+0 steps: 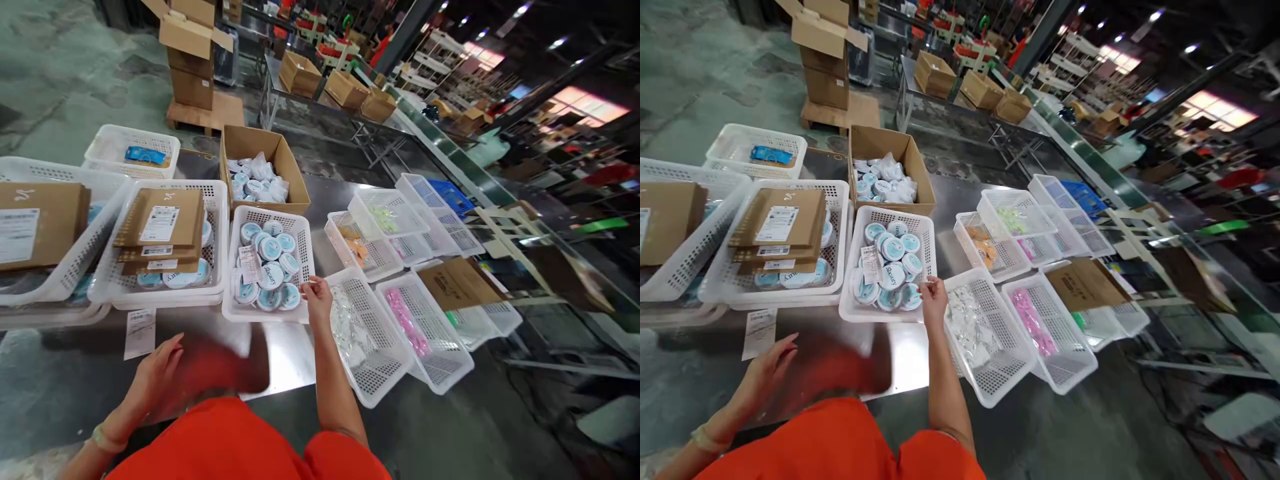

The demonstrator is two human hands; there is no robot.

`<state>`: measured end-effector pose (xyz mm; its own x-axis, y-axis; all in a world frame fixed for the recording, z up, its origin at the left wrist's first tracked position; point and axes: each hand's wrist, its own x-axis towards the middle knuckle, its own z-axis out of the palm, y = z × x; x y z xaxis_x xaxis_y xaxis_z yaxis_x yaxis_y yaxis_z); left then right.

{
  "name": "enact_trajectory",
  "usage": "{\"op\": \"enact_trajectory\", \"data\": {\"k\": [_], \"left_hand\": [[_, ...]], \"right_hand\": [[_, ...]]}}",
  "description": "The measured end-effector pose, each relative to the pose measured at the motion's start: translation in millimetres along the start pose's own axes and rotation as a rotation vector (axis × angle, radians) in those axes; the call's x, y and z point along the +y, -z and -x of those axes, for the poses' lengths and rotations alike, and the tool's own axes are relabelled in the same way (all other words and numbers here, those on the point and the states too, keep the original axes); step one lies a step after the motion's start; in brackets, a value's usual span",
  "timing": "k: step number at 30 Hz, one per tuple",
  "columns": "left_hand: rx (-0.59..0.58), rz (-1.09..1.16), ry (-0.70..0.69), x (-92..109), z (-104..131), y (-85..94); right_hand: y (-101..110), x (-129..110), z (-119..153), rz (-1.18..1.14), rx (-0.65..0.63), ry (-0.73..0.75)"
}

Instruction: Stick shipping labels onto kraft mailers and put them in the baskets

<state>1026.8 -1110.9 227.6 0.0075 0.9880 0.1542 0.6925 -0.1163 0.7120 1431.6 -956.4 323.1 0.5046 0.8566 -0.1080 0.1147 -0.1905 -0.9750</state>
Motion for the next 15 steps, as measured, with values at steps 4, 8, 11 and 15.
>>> {"op": "enact_trajectory", "data": {"k": [4, 8, 11, 15], "left_hand": [[0.036, -0.034, 0.011, 4.8, -5.3, 9.9], [0.037, -0.075, 0.042, 3.0, 2.7, 16.4], [0.031, -0.088, 0.059, 2.9, 11.2, 15.7], [0.042, -0.074, 0.078, 10.9, 13.4, 10.6]], "right_hand": [[-22.5, 15.1, 1.3, 0.037, -0.117, -0.009], [-47.5, 9.0, -22.0, 0.134, -0.207, 0.086], [-72.4, -1.7, -45.0, 0.287, -0.272, 0.168], [-117.0, -13.0, -64.2, 0.491, -0.431, 0.262]]}}
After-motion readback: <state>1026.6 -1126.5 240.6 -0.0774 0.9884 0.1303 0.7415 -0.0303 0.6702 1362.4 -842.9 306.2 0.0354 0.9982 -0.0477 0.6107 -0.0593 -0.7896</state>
